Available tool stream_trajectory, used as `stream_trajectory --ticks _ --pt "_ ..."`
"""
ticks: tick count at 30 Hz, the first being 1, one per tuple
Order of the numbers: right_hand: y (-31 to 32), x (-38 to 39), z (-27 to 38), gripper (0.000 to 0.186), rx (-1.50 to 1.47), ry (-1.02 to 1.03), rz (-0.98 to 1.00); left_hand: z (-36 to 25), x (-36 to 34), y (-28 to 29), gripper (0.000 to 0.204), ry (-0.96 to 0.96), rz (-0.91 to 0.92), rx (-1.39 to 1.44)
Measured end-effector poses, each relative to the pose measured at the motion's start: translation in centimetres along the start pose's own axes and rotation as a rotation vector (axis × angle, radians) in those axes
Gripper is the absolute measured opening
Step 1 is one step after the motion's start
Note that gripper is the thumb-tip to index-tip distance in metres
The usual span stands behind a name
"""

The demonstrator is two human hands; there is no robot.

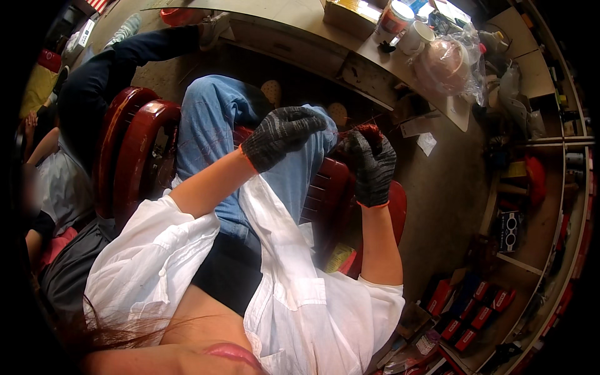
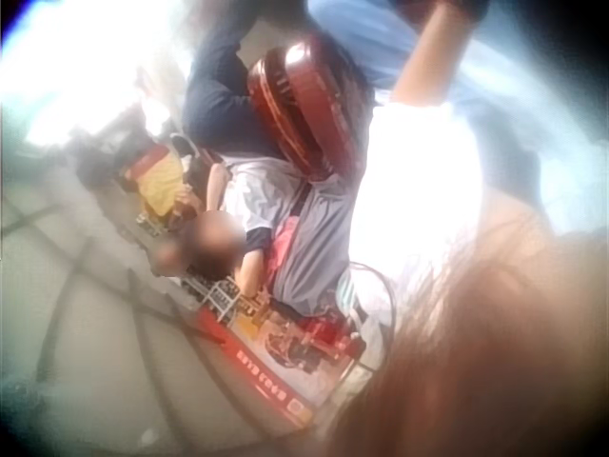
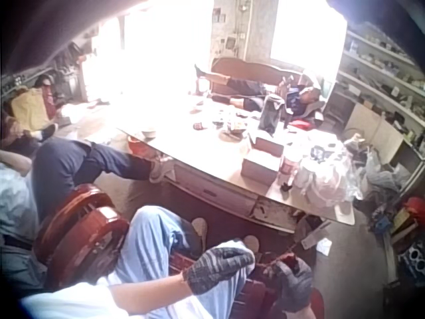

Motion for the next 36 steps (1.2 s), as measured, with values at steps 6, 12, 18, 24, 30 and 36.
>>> stream_trajectory --ticks 6,12,18,24,30,36 --pt "0.2 -0.2 0.0 0.007 0.058 0.040 -0.042 0.5 0.2 -0.1 0.016 0.105 0.052 -0.035" --pt "-0.1 0.1 0.4 0.009 0.206 0.144 -0.029 0.5 -0.7 0.2 0.023 -0.103 0.062 -0.226" --pt "-1.2 1.5 3.8 0.018 0.809 0.709 -0.062 2.6 -1.4 0.5 0.016 0.101 0.145 0.053" --pt "-3.3 4.4 7.3 0.022 1.101 1.306 -0.229 3.7 0.0 -1.4 0.013 0.443 0.246 0.453" --pt "-1.3 3.0 6.6 0.020 1.070 1.114 -0.302 -0.6 -0.2 -0.5 0.016 -0.061 0.118 0.005" --pt "-1.4 3.0 6.4 0.015 1.063 1.031 -0.329 -1.1 0.2 1.3 0.015 -0.011 -0.100 0.010"
Point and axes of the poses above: each hand's wrist, its own x-axis away from the middle knuckle, its own y-axis out of the back of the hand, z = x × y, the point moved 9 cm from there along -x, towards the middle knuckle, and after that the axes turned 8 degrees about -z, right-handed, at the moved point
